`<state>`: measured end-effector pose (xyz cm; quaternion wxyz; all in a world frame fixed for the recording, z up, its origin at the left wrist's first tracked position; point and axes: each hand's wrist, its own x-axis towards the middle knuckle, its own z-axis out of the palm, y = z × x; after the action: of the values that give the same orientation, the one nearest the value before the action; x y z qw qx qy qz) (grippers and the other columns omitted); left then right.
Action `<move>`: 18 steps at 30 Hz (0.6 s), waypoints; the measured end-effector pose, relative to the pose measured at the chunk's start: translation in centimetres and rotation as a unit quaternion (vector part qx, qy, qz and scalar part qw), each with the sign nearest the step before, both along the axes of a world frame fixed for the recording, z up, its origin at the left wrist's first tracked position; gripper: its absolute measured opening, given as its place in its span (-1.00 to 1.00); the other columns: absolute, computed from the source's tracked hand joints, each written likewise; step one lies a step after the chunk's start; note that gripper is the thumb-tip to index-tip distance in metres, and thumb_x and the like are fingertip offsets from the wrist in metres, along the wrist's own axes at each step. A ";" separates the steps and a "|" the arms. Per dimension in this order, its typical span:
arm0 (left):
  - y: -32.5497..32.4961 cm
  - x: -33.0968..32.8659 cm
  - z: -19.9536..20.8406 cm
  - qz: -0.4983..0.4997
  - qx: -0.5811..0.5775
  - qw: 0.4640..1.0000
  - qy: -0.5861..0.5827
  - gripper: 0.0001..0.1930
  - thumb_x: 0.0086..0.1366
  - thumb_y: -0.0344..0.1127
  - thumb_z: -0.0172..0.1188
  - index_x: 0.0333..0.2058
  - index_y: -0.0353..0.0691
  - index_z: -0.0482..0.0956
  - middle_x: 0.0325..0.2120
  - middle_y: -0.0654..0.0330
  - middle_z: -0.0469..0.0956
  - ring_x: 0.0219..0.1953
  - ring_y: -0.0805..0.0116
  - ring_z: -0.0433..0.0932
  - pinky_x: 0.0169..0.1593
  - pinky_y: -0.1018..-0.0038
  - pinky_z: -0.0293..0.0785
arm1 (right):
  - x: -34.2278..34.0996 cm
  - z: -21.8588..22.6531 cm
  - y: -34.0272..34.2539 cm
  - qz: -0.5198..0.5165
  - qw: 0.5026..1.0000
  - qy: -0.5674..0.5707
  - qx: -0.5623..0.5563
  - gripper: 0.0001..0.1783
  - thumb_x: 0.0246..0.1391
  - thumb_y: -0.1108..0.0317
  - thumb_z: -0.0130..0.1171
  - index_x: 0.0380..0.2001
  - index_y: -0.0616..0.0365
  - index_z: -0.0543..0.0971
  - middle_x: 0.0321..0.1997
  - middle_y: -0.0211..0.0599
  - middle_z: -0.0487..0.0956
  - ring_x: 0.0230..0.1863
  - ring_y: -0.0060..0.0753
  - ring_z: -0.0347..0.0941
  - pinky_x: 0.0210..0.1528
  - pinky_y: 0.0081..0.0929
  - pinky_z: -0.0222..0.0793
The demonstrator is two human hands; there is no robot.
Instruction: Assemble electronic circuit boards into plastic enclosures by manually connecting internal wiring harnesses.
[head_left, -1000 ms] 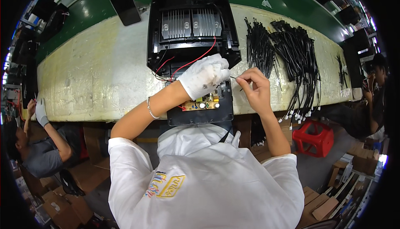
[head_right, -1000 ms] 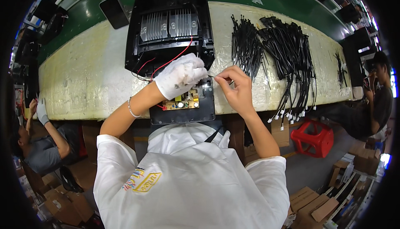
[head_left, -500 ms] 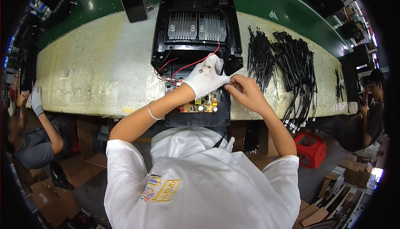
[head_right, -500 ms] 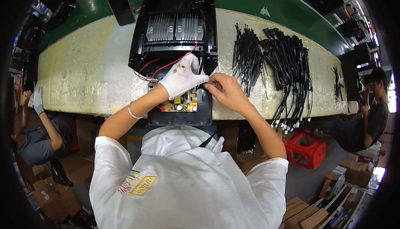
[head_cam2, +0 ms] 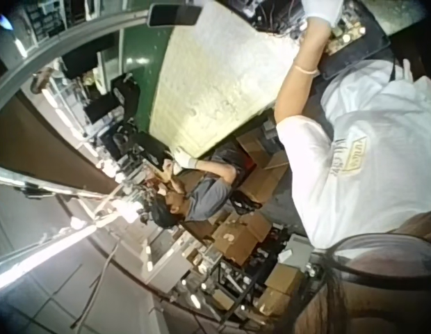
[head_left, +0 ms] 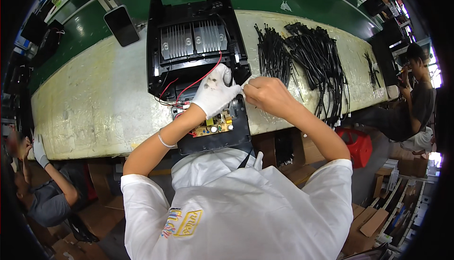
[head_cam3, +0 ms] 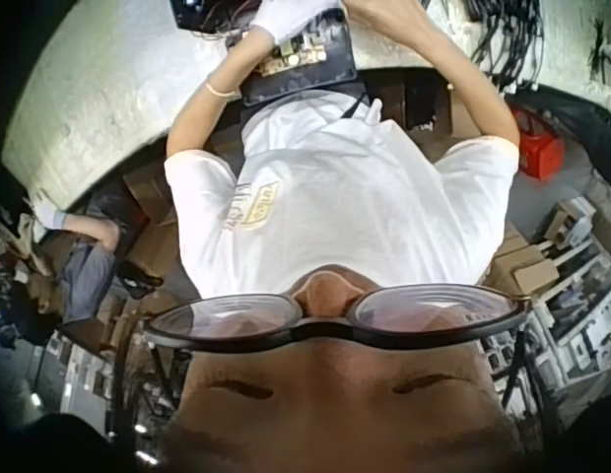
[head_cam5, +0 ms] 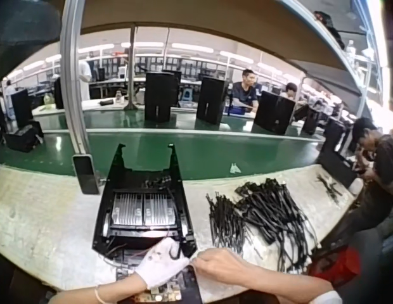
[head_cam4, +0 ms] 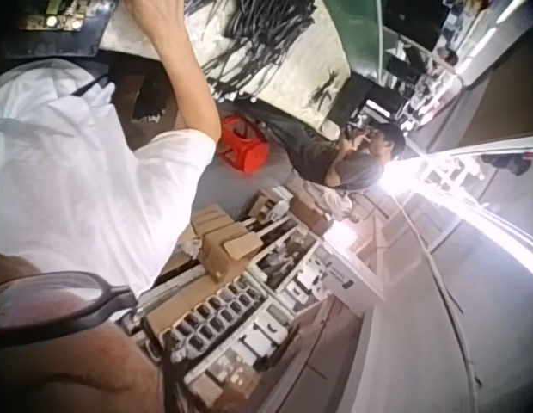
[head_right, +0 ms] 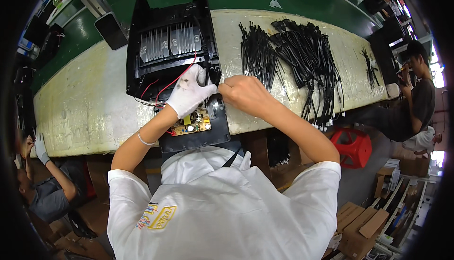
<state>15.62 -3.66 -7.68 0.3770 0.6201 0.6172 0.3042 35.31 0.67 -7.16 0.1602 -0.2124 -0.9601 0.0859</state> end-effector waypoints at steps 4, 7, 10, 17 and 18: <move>0.5 -1.0 -0.6 -0.035 -0.006 0.999 0.000 -0.66 0.08 -0.19 0.26 -0.47 -0.35 0.36 -0.59 0.07 0.38 -0.51 0.23 0.41 -0.34 0.37 0.39 | 0.5 -0.4 1.0 0.068 0.990 -0.056 0.109 -0.80 -0.17 0.39 0.25 -0.59 0.15 0.40 -0.57 -0.28 0.43 -0.47 -0.18 0.47 -0.44 -0.26 0.42; 0.4 -1.0 -0.5 -0.038 -0.004 0.999 -0.005 -0.65 0.10 -0.17 0.25 -0.46 -0.36 0.36 -0.56 0.06 0.40 -0.48 0.18 0.41 -0.31 0.35 0.40 | 0.5 -1.4 1.3 0.060 0.989 -0.074 0.110 -0.79 -0.14 0.35 0.27 -0.56 0.15 0.42 -0.54 -0.28 0.45 -0.46 -0.18 0.47 -0.44 -0.27 0.43; -3.1 -1.6 1.1 -0.046 0.042 0.998 -0.010 -0.61 0.08 -0.18 0.34 -0.35 -0.36 0.40 -0.38 -0.01 0.45 -0.33 0.07 0.46 -0.17 0.29 0.43 | 1.0 -1.1 0.6 0.005 0.994 -0.093 0.058 -0.75 -0.05 0.26 0.28 -0.53 0.16 0.44 -0.53 -0.29 0.45 -0.45 -0.19 0.47 -0.44 -0.28 0.43; -16.1 -9.0 -3.2 -0.121 0.344 0.908 0.208 -0.46 -0.24 -0.19 0.51 -0.26 -0.19 0.47 -0.23 0.11 0.42 -0.14 0.05 0.43 0.03 0.14 0.34 | 0.2 5.7 -2.4 -0.035 0.994 0.005 0.102 -0.71 -0.16 0.35 0.39 -0.37 0.19 0.52 -0.46 -0.28 0.45 -0.39 -0.21 0.42 -0.39 -0.34 0.39; -16.9 -9.7 -4.4 -0.146 0.346 0.891 0.256 -0.49 -0.23 -0.22 0.47 -0.25 -0.20 0.48 -0.26 0.13 0.42 -0.18 0.09 0.45 -0.01 0.16 0.38 | -0.8 5.9 -2.6 -0.031 0.994 0.009 0.100 -0.71 -0.16 0.35 0.39 -0.37 0.19 0.52 -0.46 -0.28 0.45 -0.39 -0.21 0.42 -0.39 -0.34 0.39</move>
<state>5.92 -20.56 -12.08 0.0078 0.8505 0.4510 0.2706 34.51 -1.92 -1.22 0.1916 -0.2245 -0.9554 -0.0134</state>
